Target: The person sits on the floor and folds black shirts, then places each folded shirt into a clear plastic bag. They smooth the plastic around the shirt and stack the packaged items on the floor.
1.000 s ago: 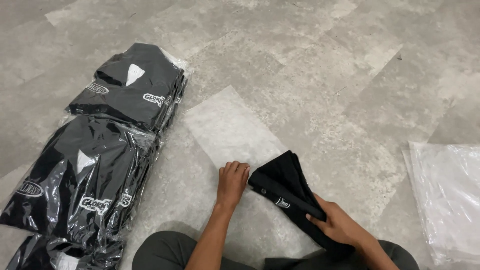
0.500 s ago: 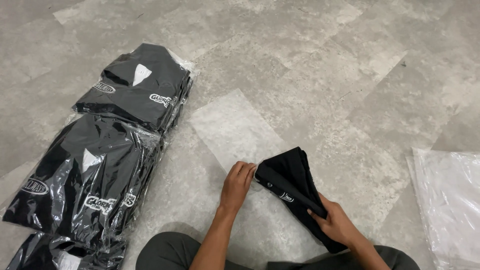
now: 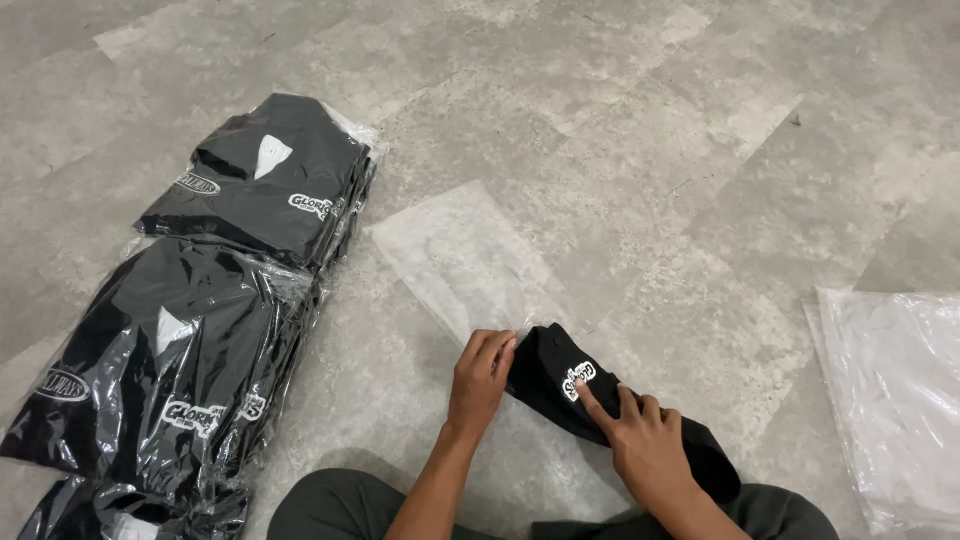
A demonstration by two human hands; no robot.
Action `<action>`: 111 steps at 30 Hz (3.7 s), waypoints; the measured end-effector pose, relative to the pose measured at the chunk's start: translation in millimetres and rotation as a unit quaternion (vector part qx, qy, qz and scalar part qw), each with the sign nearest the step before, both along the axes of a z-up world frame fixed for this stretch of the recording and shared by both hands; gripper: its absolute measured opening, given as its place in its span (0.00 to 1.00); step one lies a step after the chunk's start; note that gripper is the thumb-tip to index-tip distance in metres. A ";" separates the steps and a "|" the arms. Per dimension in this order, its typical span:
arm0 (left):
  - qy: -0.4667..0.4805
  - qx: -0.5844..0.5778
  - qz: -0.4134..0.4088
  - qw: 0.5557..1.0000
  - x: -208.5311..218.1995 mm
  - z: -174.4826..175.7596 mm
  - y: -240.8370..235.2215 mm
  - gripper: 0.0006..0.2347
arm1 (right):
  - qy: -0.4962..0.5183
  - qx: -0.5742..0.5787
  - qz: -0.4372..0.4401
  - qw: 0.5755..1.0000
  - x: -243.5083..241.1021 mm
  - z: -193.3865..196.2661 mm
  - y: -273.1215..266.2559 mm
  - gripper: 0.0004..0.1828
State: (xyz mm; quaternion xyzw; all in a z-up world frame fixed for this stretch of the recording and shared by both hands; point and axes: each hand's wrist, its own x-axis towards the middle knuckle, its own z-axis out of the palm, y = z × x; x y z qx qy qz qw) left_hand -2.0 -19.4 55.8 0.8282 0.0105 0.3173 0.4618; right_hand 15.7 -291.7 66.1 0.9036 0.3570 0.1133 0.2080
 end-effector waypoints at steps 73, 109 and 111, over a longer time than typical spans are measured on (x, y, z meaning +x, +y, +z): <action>-0.033 0.191 0.071 0.978 -8.8 27.5 -15.9 0.05 | 0.407 -0.024 -0.197 0.892 34.2 103.4 58.7 0.48; 0.359 -0.527 0.072 0.767 -33.1 -36.9 -93.0 0.27 | 0.551 0.379 -0.367 0.647 25.0 59.7 49.8 0.43; 0.352 -0.510 0.068 0.782 -33.5 -35.0 -92.9 0.26 | 0.594 0.327 -0.396 0.619 22.7 69.9 53.0 0.76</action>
